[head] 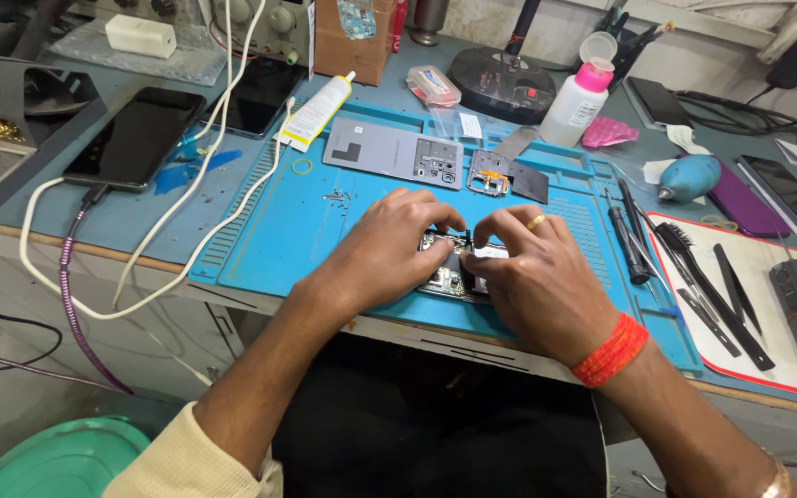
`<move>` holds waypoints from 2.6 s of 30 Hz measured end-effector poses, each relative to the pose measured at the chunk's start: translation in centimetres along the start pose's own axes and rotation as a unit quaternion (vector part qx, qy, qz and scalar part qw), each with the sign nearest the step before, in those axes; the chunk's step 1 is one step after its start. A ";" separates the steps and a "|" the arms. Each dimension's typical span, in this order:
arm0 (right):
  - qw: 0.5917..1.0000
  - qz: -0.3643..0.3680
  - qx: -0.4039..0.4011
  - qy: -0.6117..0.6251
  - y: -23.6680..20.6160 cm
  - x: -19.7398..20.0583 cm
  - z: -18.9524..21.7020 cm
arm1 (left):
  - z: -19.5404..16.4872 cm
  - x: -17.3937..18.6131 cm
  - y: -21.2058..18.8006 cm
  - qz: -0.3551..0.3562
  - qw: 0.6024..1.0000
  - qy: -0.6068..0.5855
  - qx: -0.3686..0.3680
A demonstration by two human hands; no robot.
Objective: The person works on a disassembled smartphone on a repair mat, brushing its internal components and repositioning the board and battery, then fits the assembly back into the frame. They power the phone on to view the boot screen, then reopen it and continue handling the internal parts by hand.
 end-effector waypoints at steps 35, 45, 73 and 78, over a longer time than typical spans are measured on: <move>0.994 0.044 -0.047 0.091 0.2 -0.1 -2.5 | -0.9 0.0 -0.5 0.009 0.998 0.060 -0.003; 0.997 0.046 -0.022 0.055 0.2 -0.1 -1.8 | -0.8 0.7 -0.5 0.006 0.997 0.057 0.045; 0.981 0.129 -0.059 0.130 0.0 -0.3 -2.7 | -1.7 0.9 -0.7 0.008 1.000 0.007 -0.011; 0.967 0.173 -0.084 0.165 -1.2 -0.2 -3.2 | -4.4 1.6 -1.9 0.000 0.997 0.001 -0.078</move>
Point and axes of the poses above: each hand's wrist, its own y-axis towards the middle knuckle, its own x-axis out of the back of the hand, z = x × y, the point moved 9 cm from there along y, towards the middle knuckle, and after that the axes turned 9 degrees about -x, right-handed, at the moved point
